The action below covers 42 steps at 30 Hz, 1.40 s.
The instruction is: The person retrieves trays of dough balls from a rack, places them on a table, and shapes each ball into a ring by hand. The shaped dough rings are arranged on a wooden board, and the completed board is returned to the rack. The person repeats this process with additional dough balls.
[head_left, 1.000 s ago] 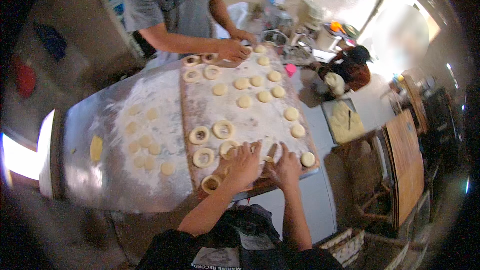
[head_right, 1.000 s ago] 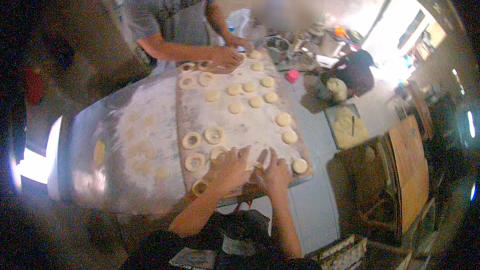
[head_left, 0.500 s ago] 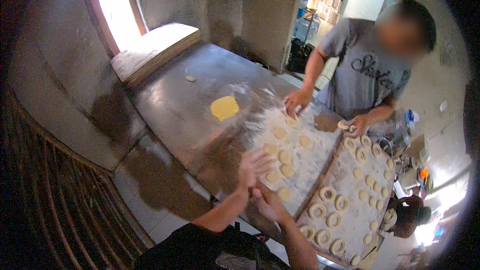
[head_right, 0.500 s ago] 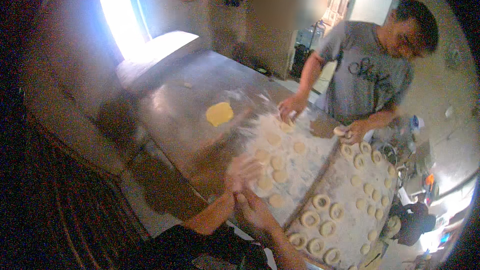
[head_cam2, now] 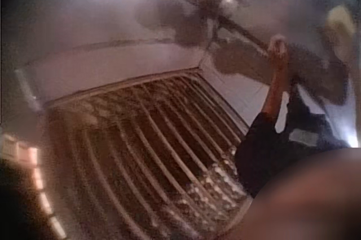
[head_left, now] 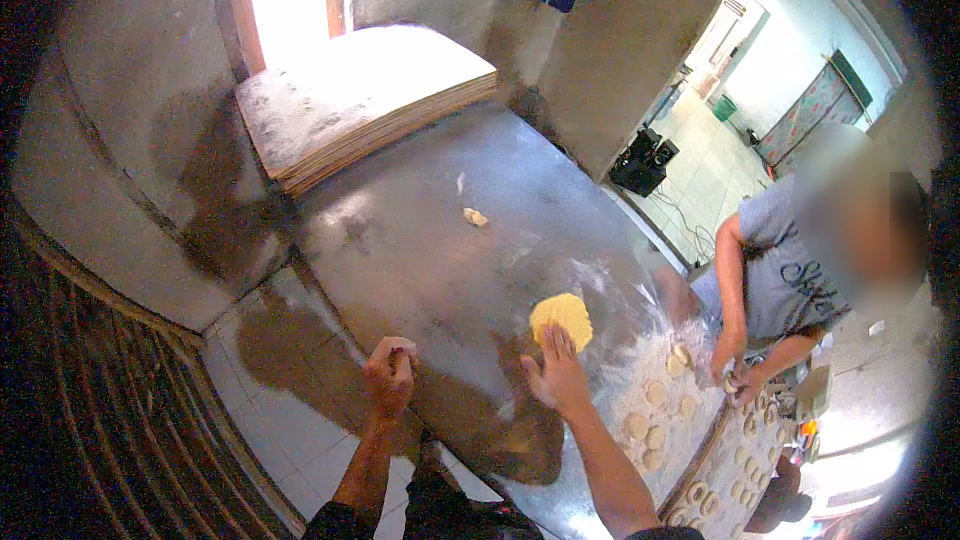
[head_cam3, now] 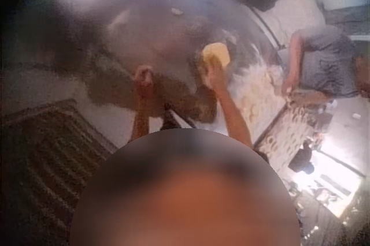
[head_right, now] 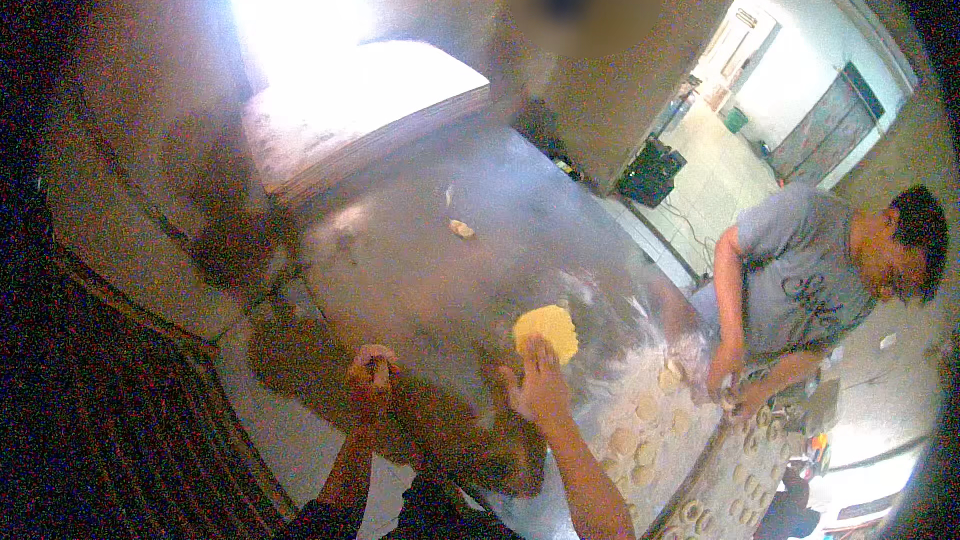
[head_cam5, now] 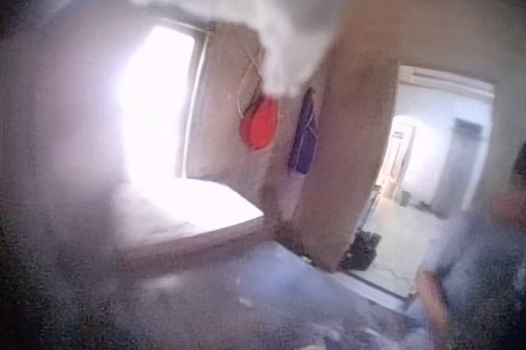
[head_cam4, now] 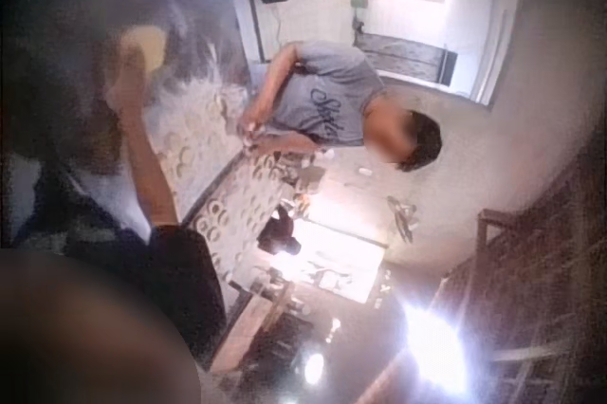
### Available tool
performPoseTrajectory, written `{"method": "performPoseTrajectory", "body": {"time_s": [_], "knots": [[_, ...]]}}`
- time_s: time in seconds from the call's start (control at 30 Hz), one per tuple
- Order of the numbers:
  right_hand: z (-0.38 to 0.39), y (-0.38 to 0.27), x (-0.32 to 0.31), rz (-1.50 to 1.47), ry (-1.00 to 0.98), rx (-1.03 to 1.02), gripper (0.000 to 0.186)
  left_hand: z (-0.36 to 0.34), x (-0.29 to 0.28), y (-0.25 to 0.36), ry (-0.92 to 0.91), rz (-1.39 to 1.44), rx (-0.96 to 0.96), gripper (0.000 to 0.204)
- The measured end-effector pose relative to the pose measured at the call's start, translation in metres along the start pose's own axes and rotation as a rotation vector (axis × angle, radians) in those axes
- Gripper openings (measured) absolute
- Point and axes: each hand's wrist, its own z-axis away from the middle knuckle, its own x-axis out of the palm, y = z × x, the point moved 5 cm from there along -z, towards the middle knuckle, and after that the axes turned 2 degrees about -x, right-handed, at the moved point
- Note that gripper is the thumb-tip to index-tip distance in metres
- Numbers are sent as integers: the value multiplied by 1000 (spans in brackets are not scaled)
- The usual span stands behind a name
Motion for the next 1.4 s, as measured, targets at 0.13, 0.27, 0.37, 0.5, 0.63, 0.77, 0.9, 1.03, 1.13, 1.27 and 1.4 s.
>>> {"method": "performPoseTrajectory", "body": {"time_s": [0.13, 0.27, 0.37, 0.5, 0.63, 0.77, 0.9, 1.03, 1.13, 1.27, 1.4], "knots": [[-78, -44, -73, -1029, 157, 158, 56, -25, -11, 17, 97, -221, 287, 7], [-255, -105, -2, -714, 71, -219, 50, -34, -8, 11, 44, -268, 333, 5], [-375, -102, 83, -264, 172, -32, 58, -37, -3, 3, -35, -275, 331, 3], [-418, -123, 78, 193, 456, 181, 69, -44, -1, 3, -76, -387, 299, 6], [-314, -191, 45, 233, 410, -1, 70, -51, -10, 7, -60, -407, 241, 5], [-304, -202, 79, 46, 14, -260, 68, -51, -13, 1, -61, -468, 240, 5], [-344, -197, 73, 101, 199, -69, 68, -48, -5, -10, -38, -464, 208, 8], [-226, -187, 41, -24, -126, -465, 67, -51, -1, -13, -3, -433, 253, 10], [-144, -86, 20, -357, -239, -199, 66, -58, -3, -11, -23, -398, 281, 11], [-124, 12, 11, 102, 165, 152, 72, -62, -4, -8, -20, -394, 273, 10], [-117, -20, -8, 172, -54, 207, 74, -52, 3, -5, -23, -428, 280, 9]]}}
